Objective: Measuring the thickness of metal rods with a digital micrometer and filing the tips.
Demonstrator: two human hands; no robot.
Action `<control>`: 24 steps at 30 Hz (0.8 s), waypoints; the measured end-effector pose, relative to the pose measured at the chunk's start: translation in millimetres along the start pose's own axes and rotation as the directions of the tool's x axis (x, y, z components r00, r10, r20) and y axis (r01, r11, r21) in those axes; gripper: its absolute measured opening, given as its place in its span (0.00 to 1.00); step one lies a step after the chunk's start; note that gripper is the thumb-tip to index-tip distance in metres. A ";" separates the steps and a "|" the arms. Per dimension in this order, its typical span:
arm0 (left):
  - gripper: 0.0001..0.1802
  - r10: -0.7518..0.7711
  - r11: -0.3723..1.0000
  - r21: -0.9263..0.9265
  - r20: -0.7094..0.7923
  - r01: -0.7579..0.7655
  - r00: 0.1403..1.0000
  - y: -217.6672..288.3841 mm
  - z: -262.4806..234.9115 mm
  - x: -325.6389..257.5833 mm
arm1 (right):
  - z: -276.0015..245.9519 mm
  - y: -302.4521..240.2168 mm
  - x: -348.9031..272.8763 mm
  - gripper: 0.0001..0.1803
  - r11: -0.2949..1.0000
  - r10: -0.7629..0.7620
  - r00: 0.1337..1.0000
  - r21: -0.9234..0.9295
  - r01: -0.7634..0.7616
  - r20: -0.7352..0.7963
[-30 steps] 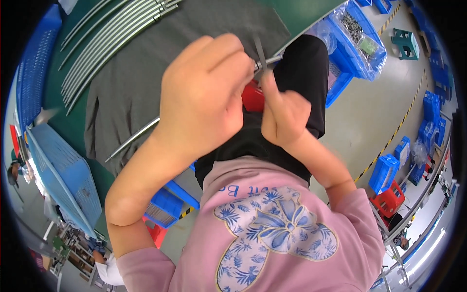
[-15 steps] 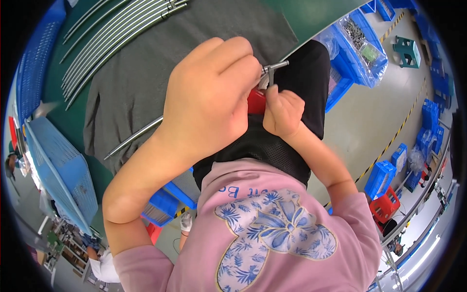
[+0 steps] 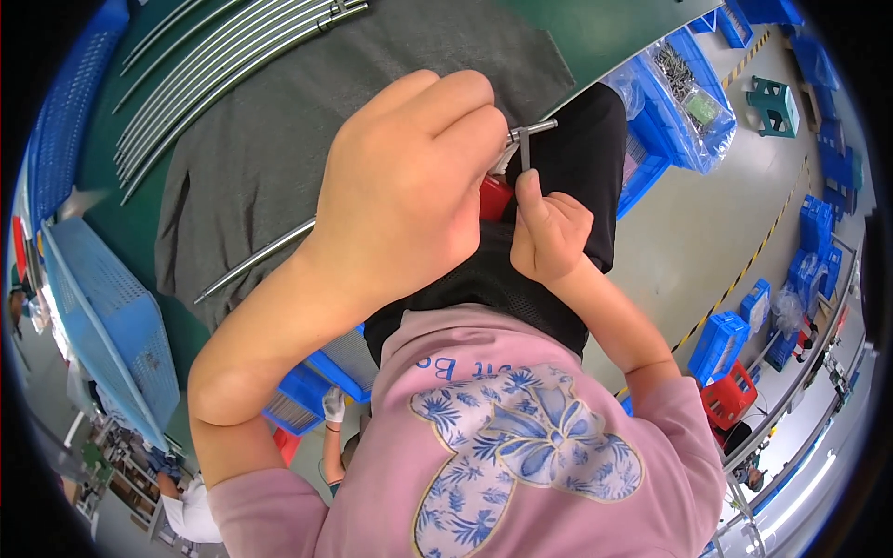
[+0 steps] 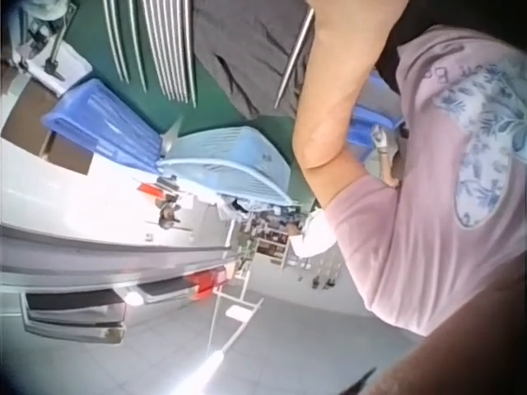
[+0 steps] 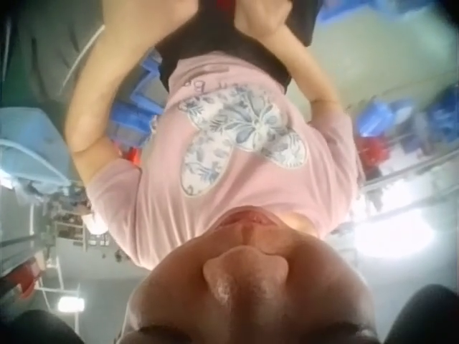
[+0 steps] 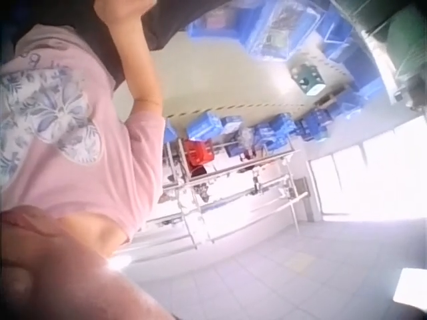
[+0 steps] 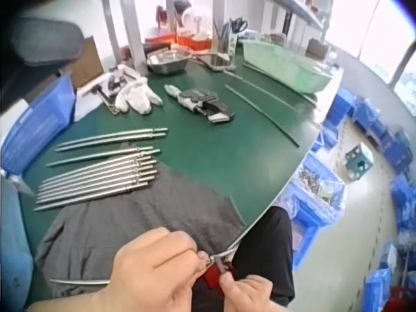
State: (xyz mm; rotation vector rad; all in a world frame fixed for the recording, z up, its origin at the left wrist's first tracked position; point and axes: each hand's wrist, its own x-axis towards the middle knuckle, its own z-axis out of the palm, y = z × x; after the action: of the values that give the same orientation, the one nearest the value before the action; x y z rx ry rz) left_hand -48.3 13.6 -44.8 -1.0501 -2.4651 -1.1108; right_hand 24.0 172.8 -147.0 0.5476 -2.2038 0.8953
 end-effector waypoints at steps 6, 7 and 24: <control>0.09 0.010 1.000 0.007 -0.003 -0.010 1.000 2.1 -1.1 -2.1 | -7.2 -13.1 28.0 0.28 0.997 -0.001 0.999 -0.072 0.004 0.052; 0.09 -0.023 1.000 -0.004 0.001 0.023 1.000 4.7 0.2 -1.9 | -9.0 -15.0 21.9 0.28 0.999 0.015 0.999 -0.051 -0.013 0.051; 0.08 0.023 0.999 0.025 -0.017 -0.022 1.000 -3.6 1.5 0.5 | -40.5 -23.8 68.2 0.33 0.987 0.145 0.926 -0.120 -0.110 0.349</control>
State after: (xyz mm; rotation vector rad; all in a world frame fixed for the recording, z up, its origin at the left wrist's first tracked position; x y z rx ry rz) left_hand -51.0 13.3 -47.5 -1.0537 -2.4409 -1.0749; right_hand 9.7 178.1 -65.6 0.5591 -2.6243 0.7955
